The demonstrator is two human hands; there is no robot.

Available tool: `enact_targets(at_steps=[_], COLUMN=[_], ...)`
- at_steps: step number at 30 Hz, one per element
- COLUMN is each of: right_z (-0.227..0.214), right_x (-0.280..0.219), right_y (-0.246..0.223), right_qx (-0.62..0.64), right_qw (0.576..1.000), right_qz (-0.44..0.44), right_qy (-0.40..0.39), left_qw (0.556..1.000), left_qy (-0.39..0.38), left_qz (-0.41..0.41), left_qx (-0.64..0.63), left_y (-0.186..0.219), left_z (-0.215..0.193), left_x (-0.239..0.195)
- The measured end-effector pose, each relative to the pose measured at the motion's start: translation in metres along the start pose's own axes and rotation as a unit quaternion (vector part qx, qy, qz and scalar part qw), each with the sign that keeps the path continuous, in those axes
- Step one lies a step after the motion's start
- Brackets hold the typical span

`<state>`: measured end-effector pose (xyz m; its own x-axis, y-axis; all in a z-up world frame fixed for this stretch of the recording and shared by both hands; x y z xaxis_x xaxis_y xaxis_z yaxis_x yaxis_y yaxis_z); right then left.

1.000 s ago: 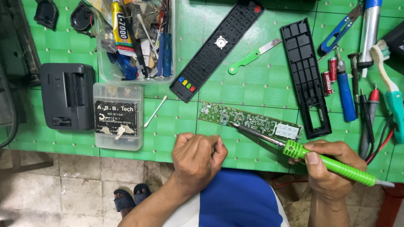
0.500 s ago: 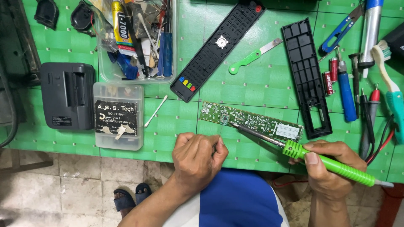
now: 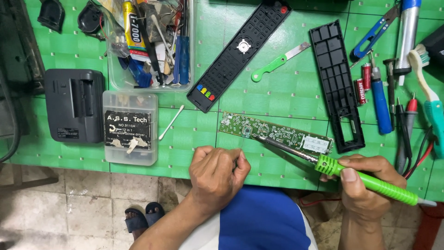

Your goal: Repairing a remote control by soldering components on its circuit board and cleaning the internal parts with a toothbrush.

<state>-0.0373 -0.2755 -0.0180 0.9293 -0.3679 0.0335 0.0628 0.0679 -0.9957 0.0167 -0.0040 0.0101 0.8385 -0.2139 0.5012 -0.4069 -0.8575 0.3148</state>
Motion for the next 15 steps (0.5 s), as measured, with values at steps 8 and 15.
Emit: enact_targets(at_steps=[8, 15], right_z=[-0.019, -0.016], right_x=[0.0, 0.005], right_y=[0.012, 0.009], right_qx=[0.043, 0.116], right_qw=[0.998, 0.991], right_qz=[0.009, 0.021], right_qy=[0.038, 0.063], left_qw=[1.0, 1.0], left_qy=[0.005, 0.013], left_qz=[-0.005, -0.003], left_qx=[-0.009, -0.012], left_y=[0.0, -0.001], left_z=[0.0, 0.003], left_x=[-0.002, -0.006])
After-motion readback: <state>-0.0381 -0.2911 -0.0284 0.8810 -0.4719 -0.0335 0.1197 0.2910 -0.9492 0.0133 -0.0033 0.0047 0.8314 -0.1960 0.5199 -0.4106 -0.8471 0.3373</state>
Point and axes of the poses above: each hand's wrist, its own x-axis towards the middle knuckle, its own z-axis out of the palm, y = z × x, the point moved 2 cm from there along x, towards the middle knuckle, and after that the axes turned 13 degrees about x, right-handed, at the moved point
